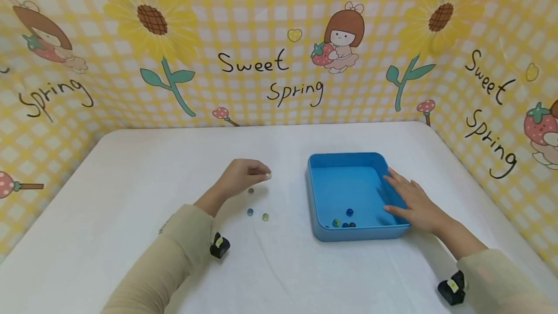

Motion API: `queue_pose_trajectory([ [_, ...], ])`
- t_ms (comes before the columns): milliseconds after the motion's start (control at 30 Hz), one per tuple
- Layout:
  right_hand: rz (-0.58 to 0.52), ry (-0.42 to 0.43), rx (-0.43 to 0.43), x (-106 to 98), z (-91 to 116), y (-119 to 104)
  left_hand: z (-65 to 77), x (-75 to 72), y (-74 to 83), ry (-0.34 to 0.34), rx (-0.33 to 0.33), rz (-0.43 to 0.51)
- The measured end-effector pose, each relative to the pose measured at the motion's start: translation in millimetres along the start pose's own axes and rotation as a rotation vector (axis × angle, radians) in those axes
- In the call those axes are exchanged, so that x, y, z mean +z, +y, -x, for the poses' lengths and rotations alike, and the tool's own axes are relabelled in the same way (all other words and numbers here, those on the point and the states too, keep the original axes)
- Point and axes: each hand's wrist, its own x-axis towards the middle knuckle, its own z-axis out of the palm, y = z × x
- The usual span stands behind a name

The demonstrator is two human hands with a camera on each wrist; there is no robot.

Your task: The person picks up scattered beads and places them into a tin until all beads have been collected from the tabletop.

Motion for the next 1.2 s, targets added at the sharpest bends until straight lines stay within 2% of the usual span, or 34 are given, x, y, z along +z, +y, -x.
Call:
queue_pose_trajectory([
  [167,0.008,0.01,-0.002,3.1,-0.1,2.3,-4.7,11.6,12.0,-0.019,0.003,0.034],
  [333,0.007,0.014,-0.001,4.1,0.1,2.9,-11.1,23.9,23.8,-0.031,0.077,0.035],
  [633,0.004,0.015,0.001,3.4,0.7,1.5,-22.2,46.2,44.5,-0.088,0.164,0.046],
  [967,0.019,0.034,-0.012,2.7,1.2,2.3,-33.7,71.0,64.5,-0.173,0.277,0.059],
  [1200,0.051,0.049,-0.03,2.4,0.8,3.5,-41.9,87.0,74.9,-0.234,0.31,0.025],
])
